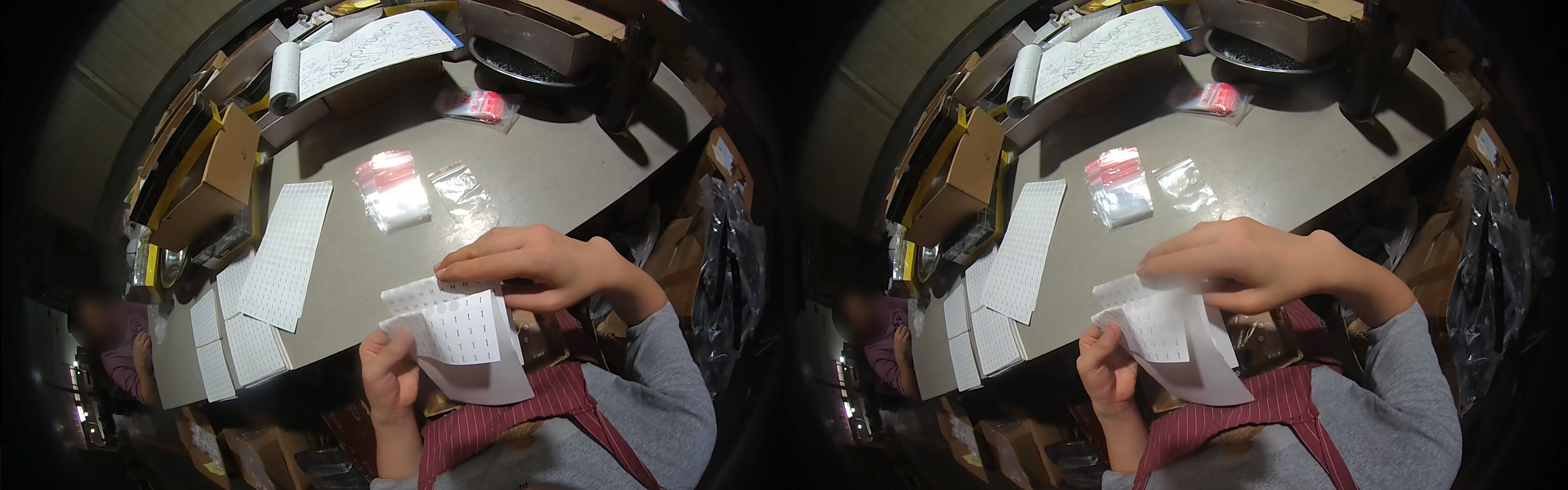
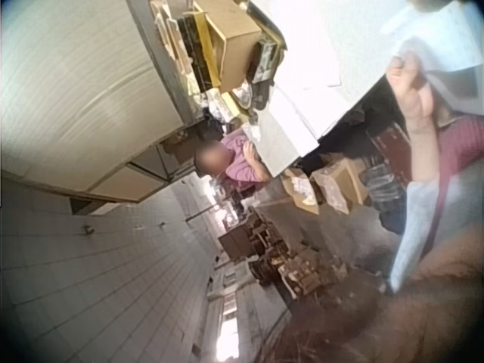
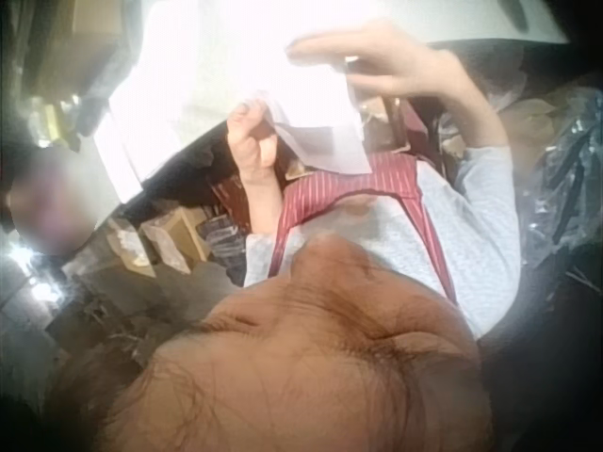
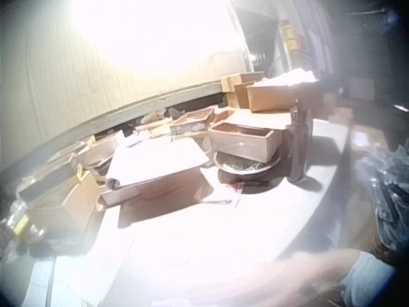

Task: The person places small items into clear plastic bags and then peels labels from a sheet to apply them to the bags. The person handles the bags and labels by hand on a cluttered work table.

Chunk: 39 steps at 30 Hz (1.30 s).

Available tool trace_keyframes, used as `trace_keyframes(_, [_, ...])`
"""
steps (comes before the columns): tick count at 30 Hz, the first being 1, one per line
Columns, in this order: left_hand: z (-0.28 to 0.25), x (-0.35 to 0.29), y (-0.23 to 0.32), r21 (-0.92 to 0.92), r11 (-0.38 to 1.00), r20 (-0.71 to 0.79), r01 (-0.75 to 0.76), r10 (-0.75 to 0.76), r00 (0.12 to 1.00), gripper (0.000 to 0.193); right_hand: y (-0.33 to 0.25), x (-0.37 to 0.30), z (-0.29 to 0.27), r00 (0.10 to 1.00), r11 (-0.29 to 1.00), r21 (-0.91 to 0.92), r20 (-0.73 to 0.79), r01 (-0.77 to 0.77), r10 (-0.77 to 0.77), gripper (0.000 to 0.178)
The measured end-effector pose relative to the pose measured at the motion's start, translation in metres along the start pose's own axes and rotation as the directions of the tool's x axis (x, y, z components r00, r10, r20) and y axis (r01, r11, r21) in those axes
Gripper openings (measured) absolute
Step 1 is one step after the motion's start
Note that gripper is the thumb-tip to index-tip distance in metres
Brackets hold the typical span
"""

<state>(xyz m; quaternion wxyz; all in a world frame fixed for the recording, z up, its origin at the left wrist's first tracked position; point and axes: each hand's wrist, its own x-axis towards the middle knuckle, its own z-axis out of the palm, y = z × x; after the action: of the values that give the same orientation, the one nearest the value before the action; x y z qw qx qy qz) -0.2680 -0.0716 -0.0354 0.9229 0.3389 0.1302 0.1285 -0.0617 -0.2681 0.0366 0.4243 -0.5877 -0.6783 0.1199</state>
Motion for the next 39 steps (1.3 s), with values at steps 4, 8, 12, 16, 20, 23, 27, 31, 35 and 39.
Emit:
trace_keyframes(4, [0.005, -0.001, 0.017, 0.039, 0.997, 0.029, -0.061, 0.06, 0.998, 0.035, 0.007, -0.001, -0.001, 0.989, 0.989, -0.15, -0.144, 0.006, -0.028, 0.046])
trace_keyframes(8, [-0.007, -0.005, 0.037, 0.142, 0.947, 0.031, -0.289, 0.287, 0.957, 0.035, 0.007, -0.006, -0.01, 0.947, 0.995, 0.037, -0.307, -0.093, 0.1, 0.035])
trace_keyframes(12, [-0.012, -0.006, 0.048, 0.106, 0.907, 0.043, -0.407, 0.405, 0.913, 0.034, 0.015, -0.009, -0.01, 0.931, 0.994, 0.046, -0.348, -0.102, 0.111, 0.031])
trace_keyframes(16, [-0.003, -0.007, 0.051, 0.284, 0.861, -0.051, -0.422, 0.454, 0.89, 0.036, 0.015, -0.004, -0.005, 0.931, 0.983, 0.151, -0.334, -0.1, 0.146, 0.032])
trace_keyframes(20, [0.005, -0.004, 0.054, 0.381, 0.878, -0.004, -0.29, 0.316, 0.949, 0.028, 0.007, -0.003, 0.003, 0.923, 0.895, 0.421, -0.268, -0.145, 0.275, 0.033])
trace_keyframes(23, [0.038, -0.009, 0.056, 0.528, 0.843, -0.098, -0.103, 0.182, 0.978, 0.023, -0.004, -0.001, 0.008, 0.893, 0.779, 0.609, -0.254, -0.151, 0.371, 0.027])
trace_keyframes(27, [0.035, -0.011, 0.061, 0.556, 0.823, 0.089, -0.115, 0.078, 0.993, 0.029, 0.001, -0.005, 0.011, 0.841, 0.693, 0.67, -0.189, -0.267, 0.507, 0.024])
trace_keyframes(31, [0.039, -0.004, 0.063, 0.643, 0.759, 0.145, -0.102, 0.01, 0.989, 0.024, 0.001, -0.003, 0.014, 0.851, 0.686, 0.653, -0.118, -0.321, 0.511, 0.024])
trace_keyframes(35, [0.035, 0.001, 0.066, 0.813, 0.578, 0.102, -0.074, -0.016, 0.995, 0.019, -0.004, 0.005, 0.013, 0.872, 0.728, 0.554, -0.008, -0.404, 0.489, 0.025])
trace_keyframes(39, [0.03, 0.001, 0.062, 0.827, 0.56, 0.079, -0.051, -0.026, 0.997, 0.02, 0.002, 0.005, 0.007, 0.863, 0.743, 0.454, 0.145, -0.492, 0.483, 0.027])
